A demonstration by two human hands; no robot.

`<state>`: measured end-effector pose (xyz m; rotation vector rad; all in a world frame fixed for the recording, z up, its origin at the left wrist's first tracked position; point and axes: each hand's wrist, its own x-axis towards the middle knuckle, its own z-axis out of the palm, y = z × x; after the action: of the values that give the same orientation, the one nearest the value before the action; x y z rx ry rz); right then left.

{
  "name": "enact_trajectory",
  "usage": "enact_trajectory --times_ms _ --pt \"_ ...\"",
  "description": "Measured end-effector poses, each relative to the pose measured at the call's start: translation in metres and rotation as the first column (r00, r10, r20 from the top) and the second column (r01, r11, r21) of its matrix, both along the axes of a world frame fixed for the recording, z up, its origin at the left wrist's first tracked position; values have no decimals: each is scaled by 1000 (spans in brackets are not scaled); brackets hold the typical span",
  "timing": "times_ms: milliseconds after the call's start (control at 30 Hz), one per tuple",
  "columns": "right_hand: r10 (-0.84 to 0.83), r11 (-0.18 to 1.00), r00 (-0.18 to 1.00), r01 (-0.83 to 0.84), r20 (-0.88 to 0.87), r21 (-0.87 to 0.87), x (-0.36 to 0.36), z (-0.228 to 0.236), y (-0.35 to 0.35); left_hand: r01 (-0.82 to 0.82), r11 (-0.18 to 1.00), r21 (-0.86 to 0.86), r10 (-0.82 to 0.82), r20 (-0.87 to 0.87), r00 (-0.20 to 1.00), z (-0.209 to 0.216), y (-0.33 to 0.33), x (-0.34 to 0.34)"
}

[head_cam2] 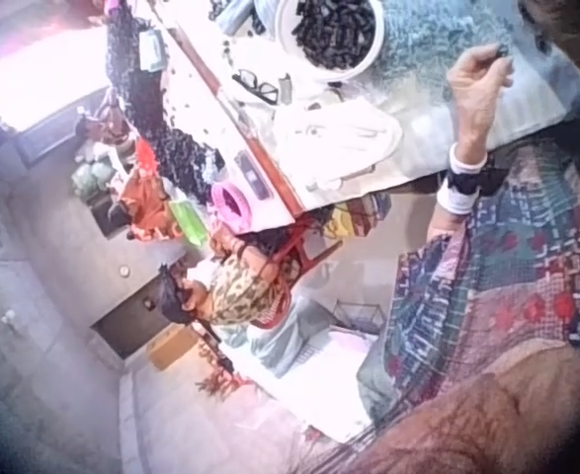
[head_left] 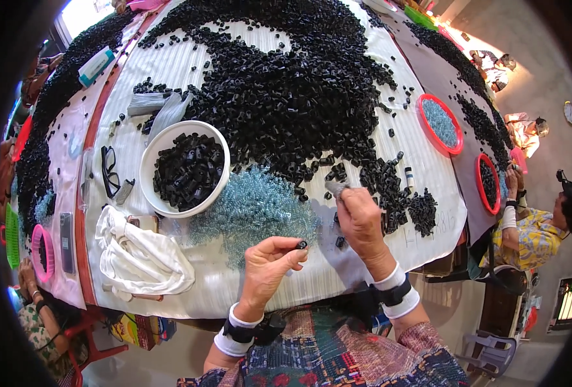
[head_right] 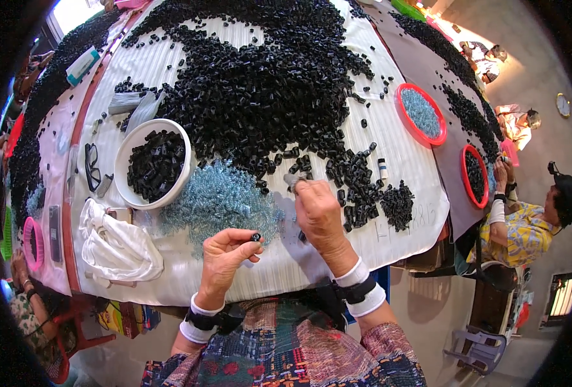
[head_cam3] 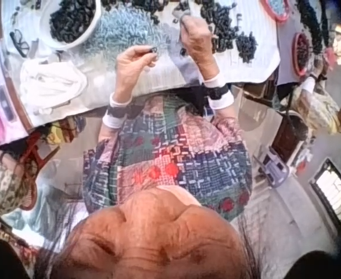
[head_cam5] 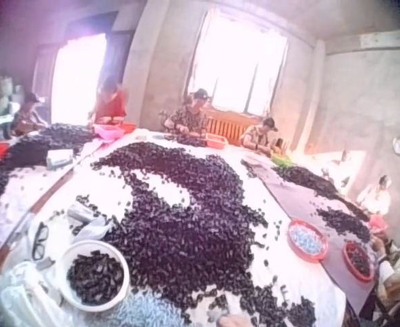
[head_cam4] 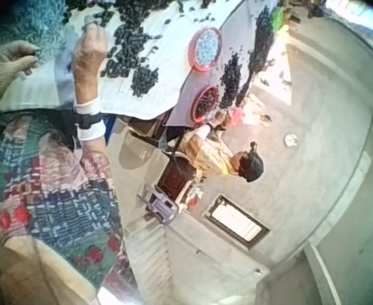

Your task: The recorder sorts and organizes small black plastic shoe components at a large communal work table.

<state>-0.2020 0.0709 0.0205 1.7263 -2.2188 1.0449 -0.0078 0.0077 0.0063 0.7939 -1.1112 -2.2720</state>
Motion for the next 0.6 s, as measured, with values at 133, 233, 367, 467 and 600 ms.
enact_trajectory --times_ms 133,233,367,467,600 --pt "27 998 996 -22 -86 55 -7 -10 -14 -6 1000 9 6 -1 1000 1 -4 2" --pt "50 986 995 -35 -88 163 -11 -17 -18 -26 1000 7 26 -4 1000 0 -4 4" --pt "27 978 996 -9 -80 209 -9 -18 -17 -2 1000 7 2 -6 1000 -2 -5 3" --pt "37 985 993 -17 -115 169 -7 -20 -21 0 1000 0 0 15 1000 -2 -5 3" --pt "14 986 993 5 -114 165 -7 -19 -23 -13 999 33 12 9 1000 -3 -5 0"
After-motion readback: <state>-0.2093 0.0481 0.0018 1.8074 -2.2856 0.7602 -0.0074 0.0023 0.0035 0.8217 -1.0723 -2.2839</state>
